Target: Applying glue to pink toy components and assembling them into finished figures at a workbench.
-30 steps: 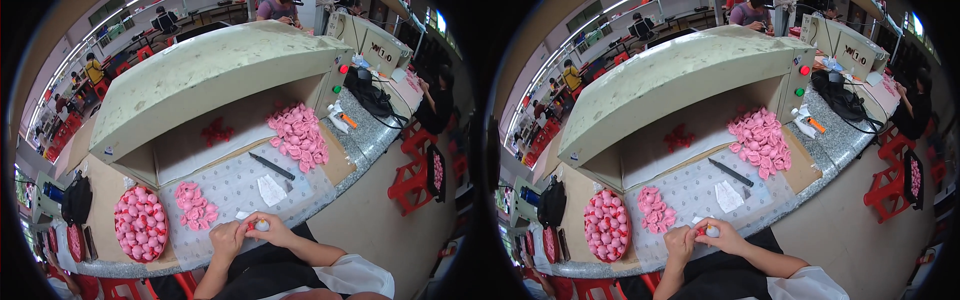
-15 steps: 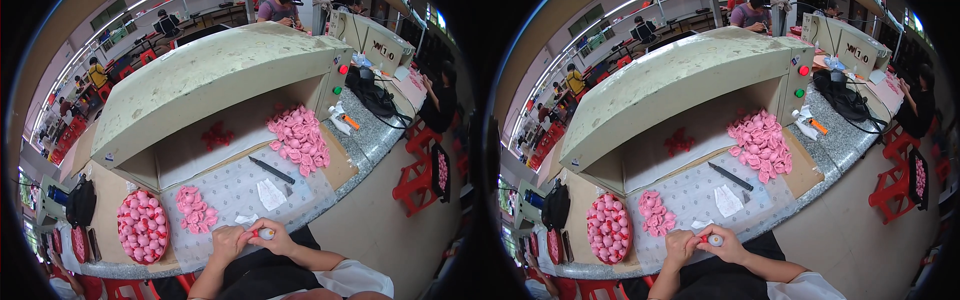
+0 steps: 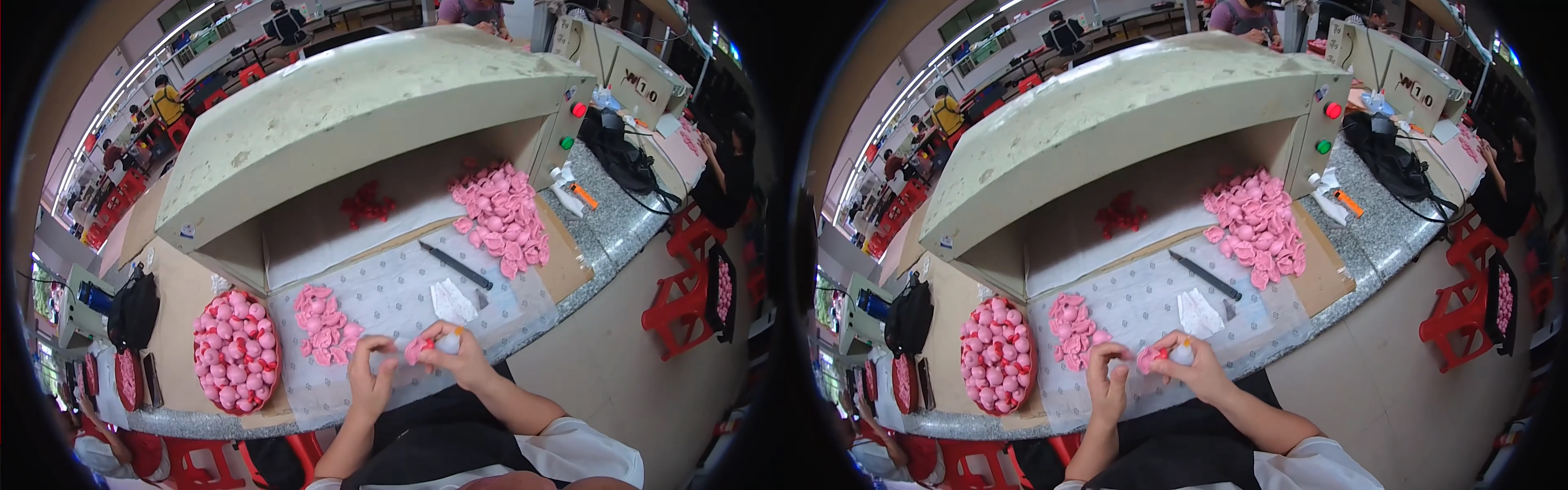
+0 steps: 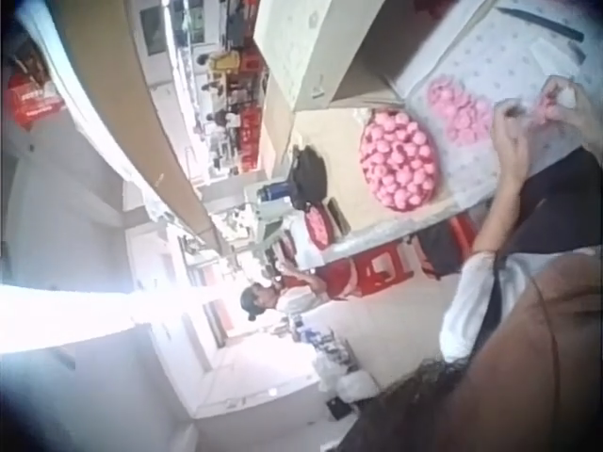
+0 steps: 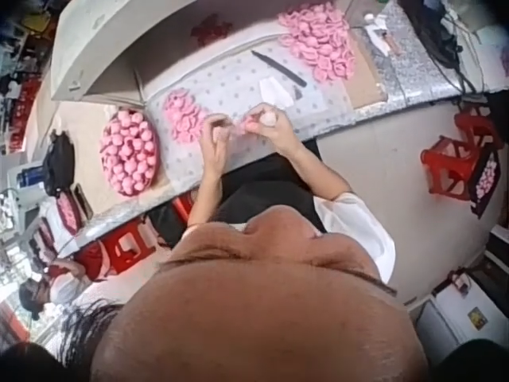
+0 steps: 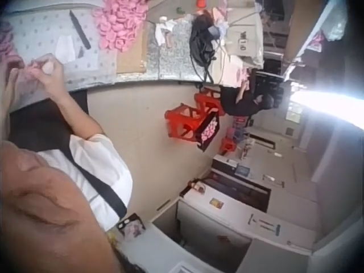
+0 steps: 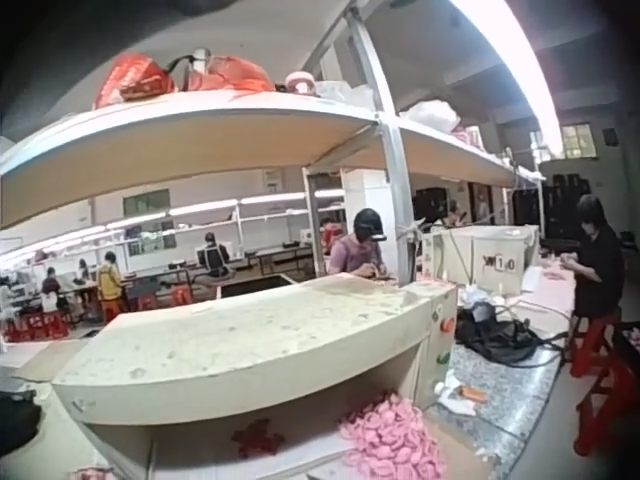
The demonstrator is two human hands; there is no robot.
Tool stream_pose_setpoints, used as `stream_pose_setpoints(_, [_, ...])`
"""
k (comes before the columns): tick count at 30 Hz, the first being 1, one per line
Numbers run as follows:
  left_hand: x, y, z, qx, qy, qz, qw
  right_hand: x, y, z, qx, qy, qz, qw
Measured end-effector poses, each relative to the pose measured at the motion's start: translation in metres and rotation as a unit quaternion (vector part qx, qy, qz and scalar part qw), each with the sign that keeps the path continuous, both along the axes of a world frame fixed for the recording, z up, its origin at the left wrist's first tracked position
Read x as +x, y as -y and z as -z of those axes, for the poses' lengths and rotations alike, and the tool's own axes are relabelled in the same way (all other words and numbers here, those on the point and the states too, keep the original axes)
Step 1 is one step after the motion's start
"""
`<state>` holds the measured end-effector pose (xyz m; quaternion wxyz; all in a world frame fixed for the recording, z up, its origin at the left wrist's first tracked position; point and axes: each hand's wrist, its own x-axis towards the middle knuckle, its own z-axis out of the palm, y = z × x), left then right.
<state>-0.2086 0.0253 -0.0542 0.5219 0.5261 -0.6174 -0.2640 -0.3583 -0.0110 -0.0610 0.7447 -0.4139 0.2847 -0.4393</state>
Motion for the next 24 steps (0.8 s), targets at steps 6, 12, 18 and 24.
stream_pose_setpoints(6, [-0.002,0.009,0.009,0.030,-0.269,0.149,0.951,0.003,0.011,-0.007,0.033,0.045,-0.010,0.998])
stream_pose_setpoints(12, [0.001,0.006,0.026,-0.025,-0.250,0.154,0.956,0.006,0.006,-0.004,0.069,0.071,-0.060,0.993])
stream_pose_setpoints(18, [0.005,-0.007,0.030,-0.042,-0.269,0.165,0.948,0.007,-0.006,-0.006,0.094,0.127,-0.106,0.982])
stream_pose_setpoints(24, [-0.012,0.000,0.024,-0.017,-0.285,0.168,0.943,-0.008,-0.001,0.000,0.084,0.170,-0.115,0.975])
